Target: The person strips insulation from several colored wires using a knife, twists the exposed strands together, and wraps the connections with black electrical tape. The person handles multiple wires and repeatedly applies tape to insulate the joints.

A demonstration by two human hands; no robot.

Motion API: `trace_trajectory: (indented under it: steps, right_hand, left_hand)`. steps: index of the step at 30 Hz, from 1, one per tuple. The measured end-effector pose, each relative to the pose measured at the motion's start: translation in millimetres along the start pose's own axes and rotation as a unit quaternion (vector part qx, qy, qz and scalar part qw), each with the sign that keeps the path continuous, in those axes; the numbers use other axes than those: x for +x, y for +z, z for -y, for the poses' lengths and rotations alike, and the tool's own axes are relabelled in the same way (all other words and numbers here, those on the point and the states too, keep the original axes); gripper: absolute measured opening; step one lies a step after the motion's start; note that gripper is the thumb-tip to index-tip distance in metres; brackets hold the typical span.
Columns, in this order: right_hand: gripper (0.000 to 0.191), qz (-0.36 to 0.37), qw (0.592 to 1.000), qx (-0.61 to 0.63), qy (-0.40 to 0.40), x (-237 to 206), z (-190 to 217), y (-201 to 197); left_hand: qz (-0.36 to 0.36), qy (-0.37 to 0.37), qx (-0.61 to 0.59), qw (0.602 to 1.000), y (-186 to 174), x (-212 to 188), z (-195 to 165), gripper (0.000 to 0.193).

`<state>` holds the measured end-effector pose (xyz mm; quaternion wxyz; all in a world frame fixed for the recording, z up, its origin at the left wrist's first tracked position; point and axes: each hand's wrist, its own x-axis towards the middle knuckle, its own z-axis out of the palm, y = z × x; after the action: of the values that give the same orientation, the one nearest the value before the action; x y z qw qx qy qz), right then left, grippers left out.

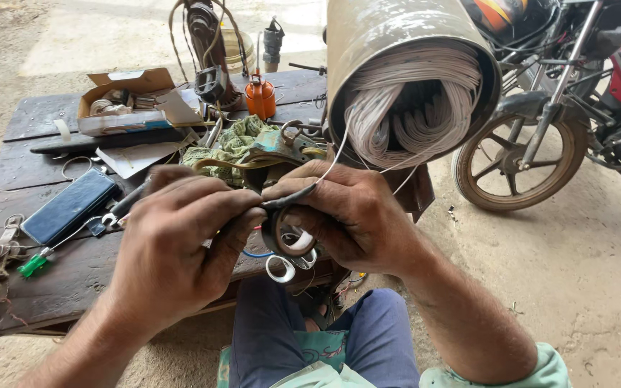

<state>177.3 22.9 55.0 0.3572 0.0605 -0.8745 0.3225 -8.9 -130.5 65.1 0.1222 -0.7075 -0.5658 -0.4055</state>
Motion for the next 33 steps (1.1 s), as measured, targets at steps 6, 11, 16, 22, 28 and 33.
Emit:
trace_trajectory:
  steps: [6,11,16,22,28,33]
  right_hand:
    - [0.024,-0.046,0.91,0.343,0.228,-13.6,8.8,9.0]
    - [0.036,0.02,0.832,0.529,0.165,-11.2,10.9,5.5]
    - [0.03,-0.09,0.957,0.257,0.102,-9.0,3.5,28.9]
    - [0.028,-0.183,0.973,0.125,0.065,5.5,1.4,57.2]
    - [0.023,-0.035,0.959,0.249,0.132,9.3,6.3,19.2]
    - [0.021,-0.036,0.995,0.081,0.045,0.6,9.3,9.5]
  left_hand:
    - [-0.07,0.146,0.209,0.964,10.8,-4.6,5.0,0.01]
    - [-0.077,0.119,0.205,0.969,6.6,-4.9,2.1,0.026]
    - [-0.055,0.103,0.146,0.982,2.6,-2.7,-12.1,0.016]
    - [-0.076,0.114,0.195,0.971,2.1,-7.2,-21.9,0.013]
    - [-0.075,0.091,0.136,0.984,-9.3,-5.7,-3.9,0.012]
    - [0.076,-0.075,-0.094,0.99,-15.4,7.5,-1.3,0.023]
